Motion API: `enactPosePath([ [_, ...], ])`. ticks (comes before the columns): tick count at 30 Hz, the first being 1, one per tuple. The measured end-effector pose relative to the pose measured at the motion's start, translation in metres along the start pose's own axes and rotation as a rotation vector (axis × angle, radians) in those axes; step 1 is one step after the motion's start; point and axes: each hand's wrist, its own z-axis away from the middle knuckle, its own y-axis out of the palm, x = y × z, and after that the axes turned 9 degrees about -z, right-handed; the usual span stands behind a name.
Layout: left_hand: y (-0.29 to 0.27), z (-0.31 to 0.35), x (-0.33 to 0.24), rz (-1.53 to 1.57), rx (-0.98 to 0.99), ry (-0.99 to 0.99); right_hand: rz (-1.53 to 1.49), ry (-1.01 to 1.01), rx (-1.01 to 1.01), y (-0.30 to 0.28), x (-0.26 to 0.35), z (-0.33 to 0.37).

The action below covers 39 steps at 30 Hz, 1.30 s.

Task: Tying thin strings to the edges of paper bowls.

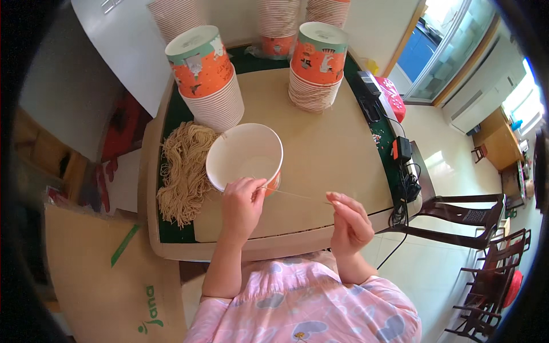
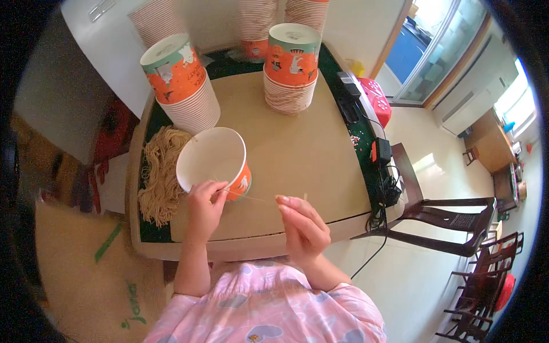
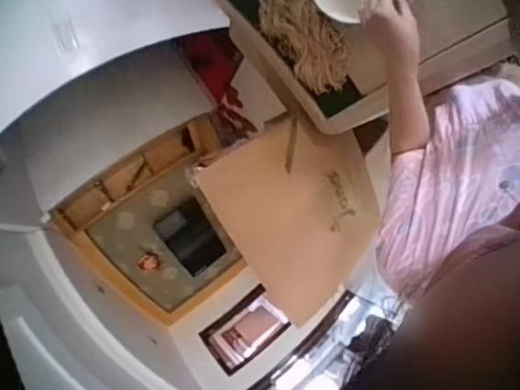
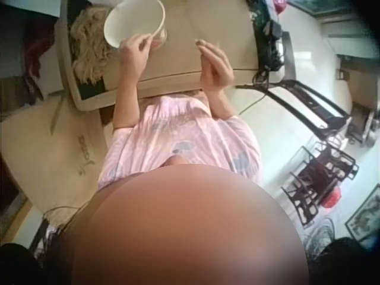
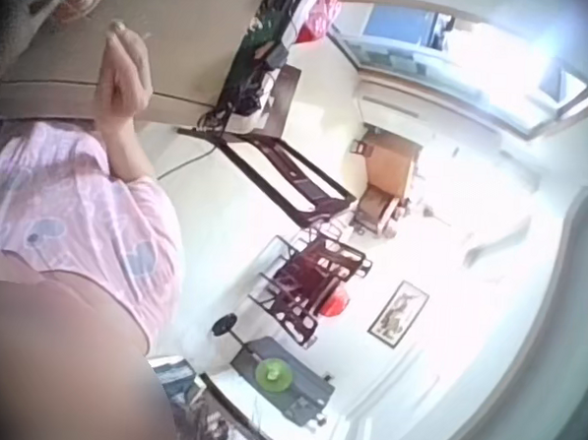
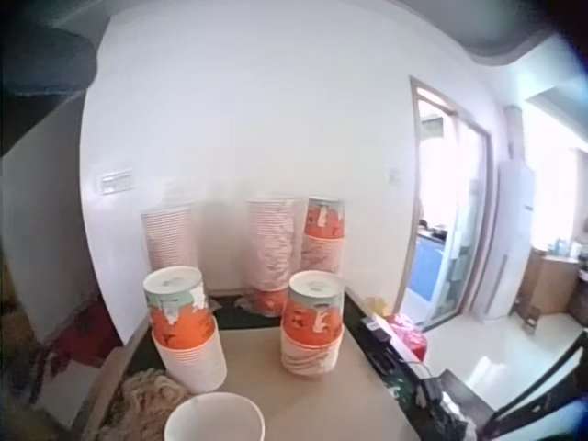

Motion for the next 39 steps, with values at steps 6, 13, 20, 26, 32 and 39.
enactPosePath([
  [6, 0.01, -0.011, -0.008, 0.054, 0.08, -0.137, -0.63, -0.075, -0.041, 0.002, 0.005, -0.001],
  [13, 0.017, -0.012, -0.005, -0.019, 0.112, -0.109, -0.947, 0.177, -0.211, -0.016, 0.015, -0.01],
  [20, 0.0, -0.012, -0.004, 0.123, 0.196, -0.21, -0.657, 0.596, 0.201, 0.006, -0.022, 0.004],
  [26, 0.005, -0.02, -0.013, -0.063, 0.266, -0.125, -0.547, 0.724, 0.246, 0.04, -0.079, 0.01],
  [32, -0.001, -0.017, -0.018, -0.002, 0.318, -0.159, -0.556, 0.767, 0.28, 0.046, -0.085, 0.005],
  [39, -0.032, -0.014, -0.024, -0.222, 0.01, -0.192, -0.683, 0.78, 0.404, 0.042, -0.095, 0.007],
])
